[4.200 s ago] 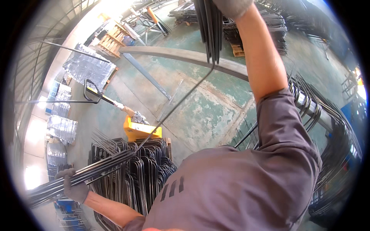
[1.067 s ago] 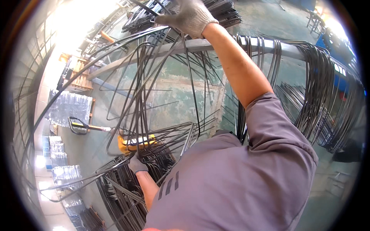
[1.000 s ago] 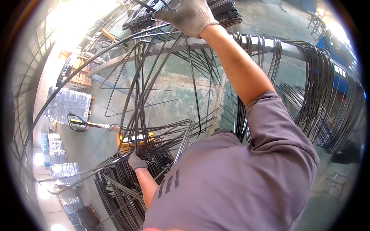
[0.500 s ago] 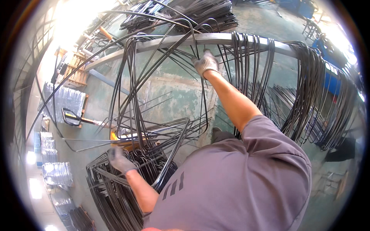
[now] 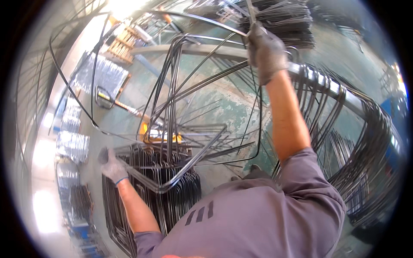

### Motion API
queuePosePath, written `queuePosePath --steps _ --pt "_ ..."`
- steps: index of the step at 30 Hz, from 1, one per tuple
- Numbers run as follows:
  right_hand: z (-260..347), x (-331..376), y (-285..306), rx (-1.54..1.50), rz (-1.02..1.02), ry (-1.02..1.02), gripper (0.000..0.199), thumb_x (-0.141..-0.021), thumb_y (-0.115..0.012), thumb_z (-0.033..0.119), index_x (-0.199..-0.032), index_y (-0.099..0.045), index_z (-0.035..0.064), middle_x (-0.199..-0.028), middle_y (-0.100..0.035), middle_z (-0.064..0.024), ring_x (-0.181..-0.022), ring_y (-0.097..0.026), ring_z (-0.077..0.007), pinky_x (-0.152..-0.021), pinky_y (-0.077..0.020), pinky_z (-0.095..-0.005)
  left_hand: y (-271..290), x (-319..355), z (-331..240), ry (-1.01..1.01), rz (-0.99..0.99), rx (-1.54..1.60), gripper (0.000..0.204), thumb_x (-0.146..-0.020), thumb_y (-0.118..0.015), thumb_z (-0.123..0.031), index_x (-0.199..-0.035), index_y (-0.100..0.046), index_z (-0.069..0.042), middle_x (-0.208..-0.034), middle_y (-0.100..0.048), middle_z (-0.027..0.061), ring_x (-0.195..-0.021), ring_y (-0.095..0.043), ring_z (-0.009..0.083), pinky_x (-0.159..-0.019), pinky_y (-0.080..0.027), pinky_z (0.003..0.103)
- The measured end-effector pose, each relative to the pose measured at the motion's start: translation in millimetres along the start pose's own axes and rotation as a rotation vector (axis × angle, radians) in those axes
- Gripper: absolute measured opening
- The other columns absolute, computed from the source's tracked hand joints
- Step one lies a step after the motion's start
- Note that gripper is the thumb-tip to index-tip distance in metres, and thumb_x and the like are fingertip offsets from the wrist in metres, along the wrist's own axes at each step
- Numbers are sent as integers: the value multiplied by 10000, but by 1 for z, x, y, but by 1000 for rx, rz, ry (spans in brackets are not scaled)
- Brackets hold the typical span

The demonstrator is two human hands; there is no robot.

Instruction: The person uses a manual pallet jack to move a stack of metal frames across a warehouse floor. They then remove several frames from the stack by hand and place them onto a nearby rack.

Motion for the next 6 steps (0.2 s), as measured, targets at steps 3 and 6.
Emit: queuePosePath --steps 3,6 --pt "53 -12 30 -70 178 69 378 -1143 -670 476 -943 -720 158 -632 -501 67 -497 -350 -91 -485 -252 -296 -23 19 -28 -20 76 61 322 -1027 -757 -20 -1323 -691 90 -1257 -740 155 -1163 -701 241 -1059 -565 378" --pt "99 2 51 -118 526 71 424 -1203 -564 442 -862 -562 188 -611 -340 105 -486 -358 -52 -443 -308 -304 -36 21 -51 30 161 59 338 -1027 -748 3 -1356 -698 69 -1297 -742 149 -1195 -700 228 -1081 -561 373"
Point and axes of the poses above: each hand's wrist, its own x-axis away from the middle knuckle, its own y-axis out of the back of the hand, z = x × y, the point moved 2 cm from there along -x, towards the middle knuckle
